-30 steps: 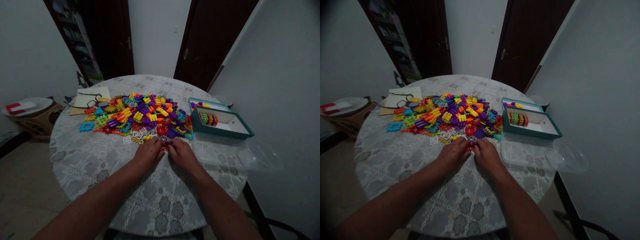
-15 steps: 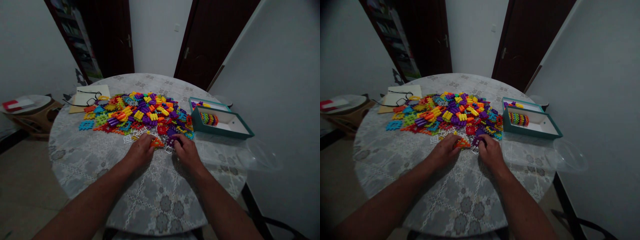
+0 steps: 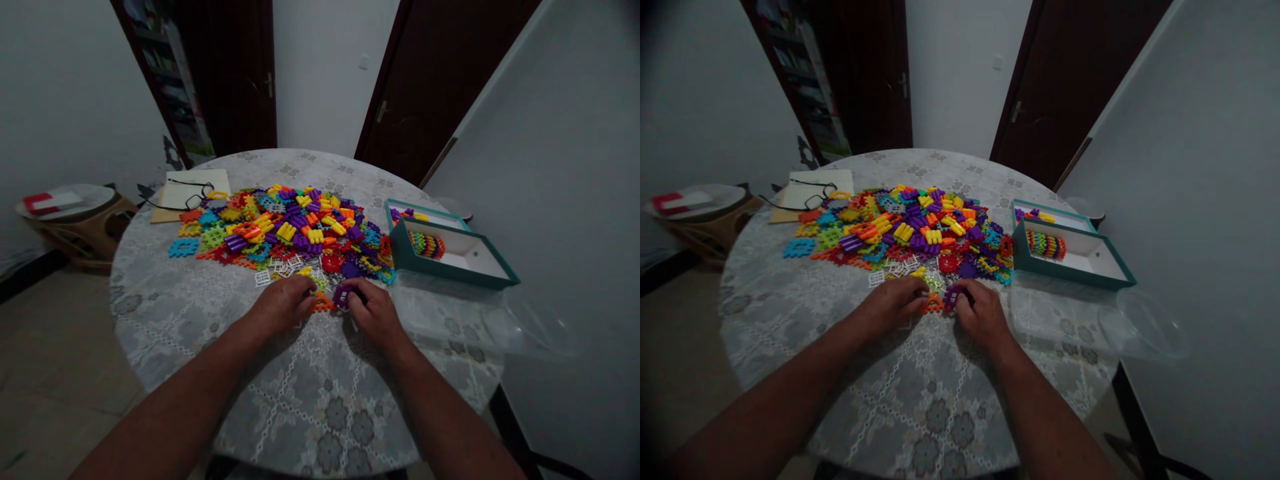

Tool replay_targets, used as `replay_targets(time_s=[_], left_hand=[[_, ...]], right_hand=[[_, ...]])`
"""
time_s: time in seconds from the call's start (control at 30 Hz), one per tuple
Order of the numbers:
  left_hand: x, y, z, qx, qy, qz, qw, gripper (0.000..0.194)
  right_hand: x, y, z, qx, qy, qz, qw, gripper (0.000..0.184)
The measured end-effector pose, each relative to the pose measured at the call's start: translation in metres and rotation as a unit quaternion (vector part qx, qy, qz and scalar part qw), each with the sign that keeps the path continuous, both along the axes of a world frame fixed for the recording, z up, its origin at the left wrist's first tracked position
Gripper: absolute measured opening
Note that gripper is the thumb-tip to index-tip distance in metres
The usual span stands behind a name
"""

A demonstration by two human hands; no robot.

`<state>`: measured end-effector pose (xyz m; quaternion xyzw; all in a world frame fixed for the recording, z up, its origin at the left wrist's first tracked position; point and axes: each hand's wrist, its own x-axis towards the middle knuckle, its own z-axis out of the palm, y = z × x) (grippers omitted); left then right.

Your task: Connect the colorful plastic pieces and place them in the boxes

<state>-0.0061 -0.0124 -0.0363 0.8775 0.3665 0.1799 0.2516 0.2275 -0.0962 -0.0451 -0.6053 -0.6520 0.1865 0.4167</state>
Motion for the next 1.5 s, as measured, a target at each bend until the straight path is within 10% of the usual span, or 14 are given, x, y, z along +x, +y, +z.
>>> replay_targets(time_s=[0.23, 0.53, 0.8, 1.03, 1.23, 1.5], left_hand=[[-0.01, 0.017, -0.014, 0.116, -0.045, 0.113, 0.986, 0.042], [-0.009, 0.024, -0.012, 0.063, -0.036, 0.136, 0.988, 0.017], [0.009, -0.007, 0.007, -0.135, -0.205, 0.033, 0.969, 0.018], [0.011, -0.006, -0.002, -0.111, -0.187, -0.021, 0.976, 0.019], [0.012, -0.004, -0.004, -0.046, -0.186, -0.023, 0.981, 0.025], [0.002, 0.014, -0.008, -0.014, -0.205, 0.072, 0.976, 0.034]], right_hand=[[-0.007, 0.0, -0.004, 0.003, -0.007, 0.007, 1.0, 0.029], [-0.011, 0.0, -0.006, 0.02, -0.017, 0.03, 0.999, 0.029], [-0.027, -0.001, -0.004, 0.043, -0.027, 0.032, 0.998, 0.026], [-0.03, 0.0, -0.013, -0.032, 0.04, -0.013, 0.999, 0.058], [-0.032, 0.002, -0.014, -0.002, -0.014, 0.044, 0.999, 0.046], [-0.021, -0.003, 0.028, 0.016, -0.008, -0.033, 0.999, 0.017]])
